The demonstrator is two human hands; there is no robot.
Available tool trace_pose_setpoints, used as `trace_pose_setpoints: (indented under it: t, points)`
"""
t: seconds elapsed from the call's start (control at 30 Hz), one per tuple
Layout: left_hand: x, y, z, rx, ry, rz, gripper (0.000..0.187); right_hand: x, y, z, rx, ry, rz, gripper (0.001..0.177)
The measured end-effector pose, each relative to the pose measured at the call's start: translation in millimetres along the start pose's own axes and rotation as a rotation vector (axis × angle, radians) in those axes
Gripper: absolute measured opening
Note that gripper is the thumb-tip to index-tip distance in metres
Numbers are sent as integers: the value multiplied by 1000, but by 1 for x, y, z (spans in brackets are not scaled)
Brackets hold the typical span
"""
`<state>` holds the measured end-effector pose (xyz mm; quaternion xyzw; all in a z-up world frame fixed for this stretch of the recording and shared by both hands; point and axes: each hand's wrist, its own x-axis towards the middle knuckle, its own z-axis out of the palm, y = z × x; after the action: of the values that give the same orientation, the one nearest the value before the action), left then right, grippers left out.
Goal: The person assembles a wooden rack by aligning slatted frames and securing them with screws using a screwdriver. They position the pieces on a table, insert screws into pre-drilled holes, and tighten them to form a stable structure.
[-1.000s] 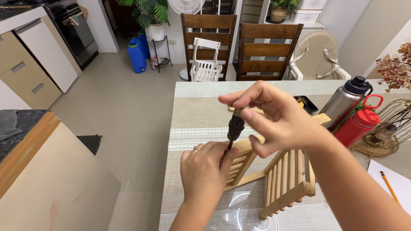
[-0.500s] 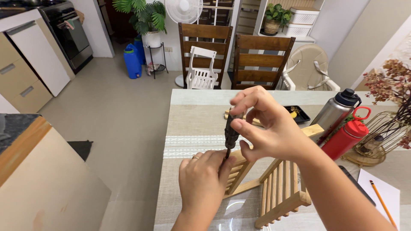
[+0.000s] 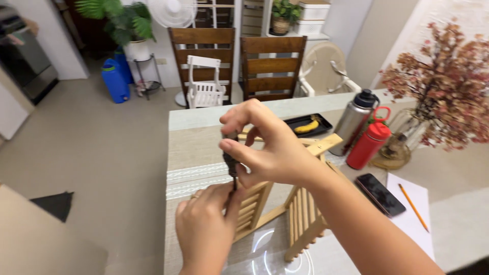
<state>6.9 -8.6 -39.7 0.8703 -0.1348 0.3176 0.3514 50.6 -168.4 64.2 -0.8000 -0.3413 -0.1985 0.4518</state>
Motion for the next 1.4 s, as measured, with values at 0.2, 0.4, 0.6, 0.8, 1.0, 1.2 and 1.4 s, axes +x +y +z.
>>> trace_pose_setpoints:
  t: [0.2,0.4,0.6,0.8,1.0,1.2,1.4]
  points:
    - [0,1,2,51,23,13,23,3,-12,3,-111,88,88,14]
    - [0,1,0,65,-14,-6,25,4,-15,1,-23,58,78,14]
    - [2,3,-1,58,-18,-12,25,3,-9,3,-9,53,69,17]
    - [0,1,1,58,17,-2,24,2,-13,0,48,8,80,18]
    - [-3,-4,8,105,39,-30,23,3,-13,5,-84,31,103,16]
    - [-1,-11,10,76,-13,-29,21,-2,-8,0,389,-70,168,20]
    - [0,-7,6,109,1,16,17,-6,-11,1,247,-76,70,24]
